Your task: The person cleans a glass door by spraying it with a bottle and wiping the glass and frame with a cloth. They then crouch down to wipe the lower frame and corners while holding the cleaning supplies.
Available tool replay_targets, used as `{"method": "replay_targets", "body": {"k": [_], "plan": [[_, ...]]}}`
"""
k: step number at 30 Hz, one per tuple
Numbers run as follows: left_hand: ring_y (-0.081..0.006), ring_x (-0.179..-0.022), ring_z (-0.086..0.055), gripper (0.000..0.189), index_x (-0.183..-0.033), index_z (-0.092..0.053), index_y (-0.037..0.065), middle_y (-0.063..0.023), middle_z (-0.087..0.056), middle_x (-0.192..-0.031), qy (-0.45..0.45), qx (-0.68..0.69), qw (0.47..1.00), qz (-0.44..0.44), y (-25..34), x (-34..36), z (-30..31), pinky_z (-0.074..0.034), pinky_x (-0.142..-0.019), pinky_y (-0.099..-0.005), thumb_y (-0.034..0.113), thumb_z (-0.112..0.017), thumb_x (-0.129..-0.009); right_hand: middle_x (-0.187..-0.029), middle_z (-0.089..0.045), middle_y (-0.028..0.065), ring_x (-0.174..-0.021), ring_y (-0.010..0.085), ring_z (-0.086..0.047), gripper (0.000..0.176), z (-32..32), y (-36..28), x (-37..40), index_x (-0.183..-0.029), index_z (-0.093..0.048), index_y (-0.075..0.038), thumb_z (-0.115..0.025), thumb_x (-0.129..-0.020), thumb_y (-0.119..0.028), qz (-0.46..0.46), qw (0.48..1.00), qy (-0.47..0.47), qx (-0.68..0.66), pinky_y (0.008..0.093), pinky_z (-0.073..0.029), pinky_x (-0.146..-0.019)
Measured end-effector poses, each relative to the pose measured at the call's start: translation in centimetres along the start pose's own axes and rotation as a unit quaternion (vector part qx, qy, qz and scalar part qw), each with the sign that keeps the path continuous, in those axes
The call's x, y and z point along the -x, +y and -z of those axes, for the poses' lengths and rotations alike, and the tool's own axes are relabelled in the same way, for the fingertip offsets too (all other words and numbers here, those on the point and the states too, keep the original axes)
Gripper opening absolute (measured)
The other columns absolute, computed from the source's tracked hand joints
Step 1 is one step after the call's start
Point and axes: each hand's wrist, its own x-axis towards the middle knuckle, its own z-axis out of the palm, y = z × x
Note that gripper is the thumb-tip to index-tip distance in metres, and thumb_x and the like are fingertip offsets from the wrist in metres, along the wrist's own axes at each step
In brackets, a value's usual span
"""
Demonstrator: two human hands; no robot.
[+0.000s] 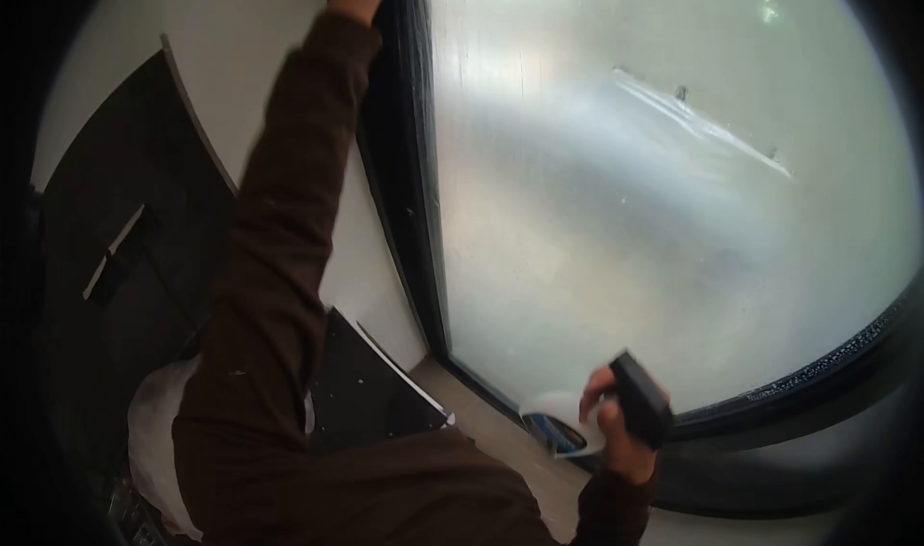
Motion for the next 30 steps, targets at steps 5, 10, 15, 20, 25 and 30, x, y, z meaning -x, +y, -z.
{"method": "replay_targets", "body": {"k": [5,10,15,20,25,30], "plan": [[-0.0478,-0.145,-0.026,0.069,-0.147,-0.025,-0.018,-0.0357,-0.026,-0.155,0.074,0.081,0.993,0.054,-0.3,25.5,-0.8,-0.018,-0.122,-0.0473,0.033,-0.042,-0.104,-0.08,-0.057,0.0072,-0.064,0.0154,-0.057,0.045,3.7,4.8,10.3,-0.091,-0.061,0.001,-0.068,-0.094,-0.044,-0.128,0.981,0.141,0.022,0.0291,-0.044,-0.058],[-0.0459,-0.143,-0.029,0.063,-0.149,-0.029,-0.009,-0.0309,-0.03,-0.154,0.058,0.057,0.888,0.453,3.4,45.2,-1.1,-0.02,-0.119,-0.0532,0.035,-0.035,-0.105,-0.085,-0.055,0.0087,-0.063,0.0166,-0.055,0.036,6.3,6.8,16.4,-0.094,-0.058,0.0,-0.058,-0.101,-0.035,-0.195,0.961,0.193,0.02,0.0281,-0.045,-0.057],[-0.0397,-0.129,-0.045,0.052,-0.138,-0.04,-0.007,-0.0259,-0.042,-0.144,0.101,0.014,0.665,0.74,-0.2,49.8,-4.6,-0.037,-0.106,-0.0495,0.031,-0.036,-0.103,-0.082,-0.055,0.0081,-0.062,0.017,-0.056,0.035,4.8,6.5,16.2,-0.093,-0.058,0.0,-0.057,-0.102,-0.034,-0.196,0.962,0.188,0.033,0.0273,-0.045,-0.057],[-0.0413,-0.148,-0.019,0.065,-0.151,-0.024,-0.008,-0.0289,-0.02,-0.159,0.093,0.103,0.941,0.308,6.1,35.3,-3.4,-0.011,-0.122,-0.0482,0.032,-0.04,-0.103,-0.084,-0.056,0.0074,-0.067,0.017,-0.058,0.029,4.4,5.8,15.7,-0.094,-0.06,0.0,-0.062,-0.1,-0.028,-0.156,0.969,0.192,0.003,0.0291,-0.047,-0.06],[-0.0488,-0.151,-0.005,0.071,-0.153,-0.018,-0.011,-0.0327,-0.01,-0.161,-0.029,0.147,0.987,0.06,14.4,25.6,0.5,0.0,-0.121,-0.0569,0.032,-0.043,-0.102,-0.083,-0.057,0.0072,-0.067,0.0173,-0.059,0.031,5.0,6.8,15.8,-0.095,-0.06,0.0,-0.062,-0.1,-0.031,-0.163,0.971,0.173,0.009,0.0291,-0.046,-0.06],[-0.0408,-0.152,-0.013,0.068,-0.155,-0.021,-0.005,-0.0262,-0.015,-0.163,-0.005,0.216,0.921,0.325,16.7,45.4,-1.5,-0.012,-0.122,-0.0493,0.038,-0.039,-0.105,-0.082,-0.056,0.007,-0.064,0.0162,-0.058,0.034,4.0,5.7,15.8,-0.092,-0.059,0.0,-0.06,-0.101,-0.032,-0.128,0.974,0.184,0.042,0.0277,-0.045,-0.058]]}}
